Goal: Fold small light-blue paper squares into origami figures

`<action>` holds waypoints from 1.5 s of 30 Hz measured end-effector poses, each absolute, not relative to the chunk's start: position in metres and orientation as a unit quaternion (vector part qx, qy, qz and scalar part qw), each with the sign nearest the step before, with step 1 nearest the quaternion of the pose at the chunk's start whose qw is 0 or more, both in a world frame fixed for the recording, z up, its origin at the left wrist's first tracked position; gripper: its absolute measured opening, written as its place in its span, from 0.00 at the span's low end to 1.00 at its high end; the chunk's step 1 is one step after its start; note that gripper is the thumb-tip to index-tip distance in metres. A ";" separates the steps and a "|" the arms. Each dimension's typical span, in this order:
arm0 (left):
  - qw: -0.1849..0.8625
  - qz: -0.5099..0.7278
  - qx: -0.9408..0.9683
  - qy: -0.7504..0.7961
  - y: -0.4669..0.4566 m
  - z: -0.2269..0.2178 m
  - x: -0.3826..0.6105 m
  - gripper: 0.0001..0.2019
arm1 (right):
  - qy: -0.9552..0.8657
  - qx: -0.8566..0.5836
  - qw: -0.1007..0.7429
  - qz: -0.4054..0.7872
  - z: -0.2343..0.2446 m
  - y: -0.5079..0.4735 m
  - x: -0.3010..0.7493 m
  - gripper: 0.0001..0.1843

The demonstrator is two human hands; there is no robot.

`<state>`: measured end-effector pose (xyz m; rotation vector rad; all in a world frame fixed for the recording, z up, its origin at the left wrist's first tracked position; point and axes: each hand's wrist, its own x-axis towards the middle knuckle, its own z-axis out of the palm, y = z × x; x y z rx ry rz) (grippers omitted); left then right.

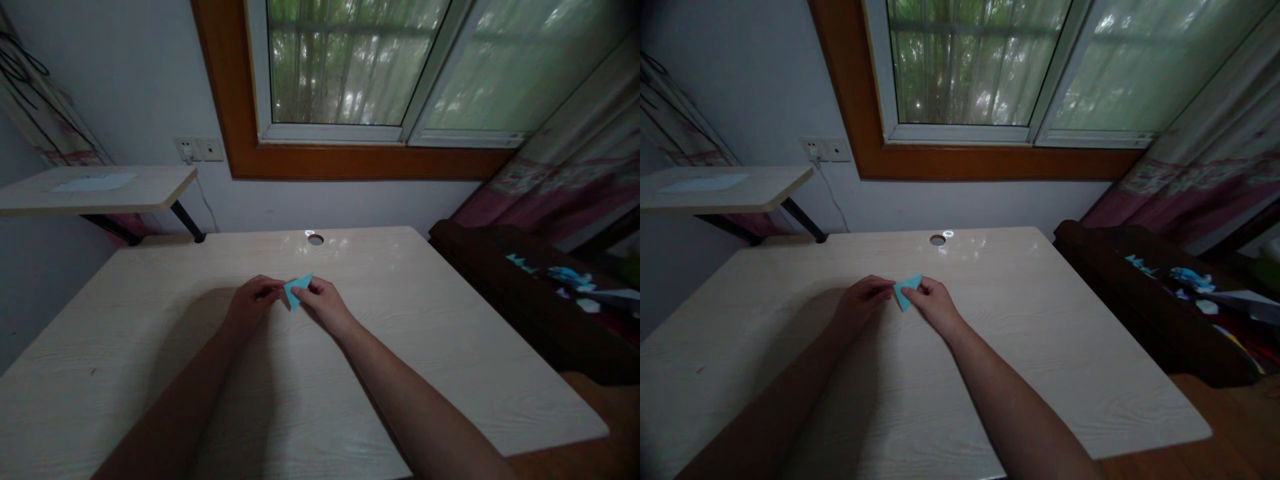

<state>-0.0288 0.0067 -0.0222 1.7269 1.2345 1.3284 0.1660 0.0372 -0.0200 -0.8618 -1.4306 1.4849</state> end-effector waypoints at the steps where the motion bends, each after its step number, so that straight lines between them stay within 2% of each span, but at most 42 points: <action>1: 0.310 0.503 0.659 0.466 0.006 -0.022 -0.029 0.09 | -0.576 -0.345 0.439 0.597 -0.021 0.037 0.166 0.13; 12: 0.315 0.497 0.659 0.469 0.006 -0.019 -0.029 0.09 | -0.582 -0.351 0.439 0.588 -0.018 0.036 0.167 0.12; 20: 0.354 0.493 0.624 0.492 0.006 -0.023 -0.027 0.12 | -0.596 -0.355 0.429 0.579 -0.022 0.037 0.168 0.14; 27: 0.323 0.453 0.644 0.524 0.006 -0.022 -0.027 0.10 | -0.628 -0.385 0.409 0.539 -0.023 0.035 0.168 0.16; 38: 0.332 0.457 0.638 0.523 0.004 -0.021 -0.026 0.10 | -0.642 -0.403 0.388 0.524 -0.017 0.032 0.168 0.18; 45: 0.360 0.446 0.622 0.534 0.003 -0.017 -0.024 0.12 | -0.640 -0.394 0.399 0.526 -0.018 0.031 0.167 0.16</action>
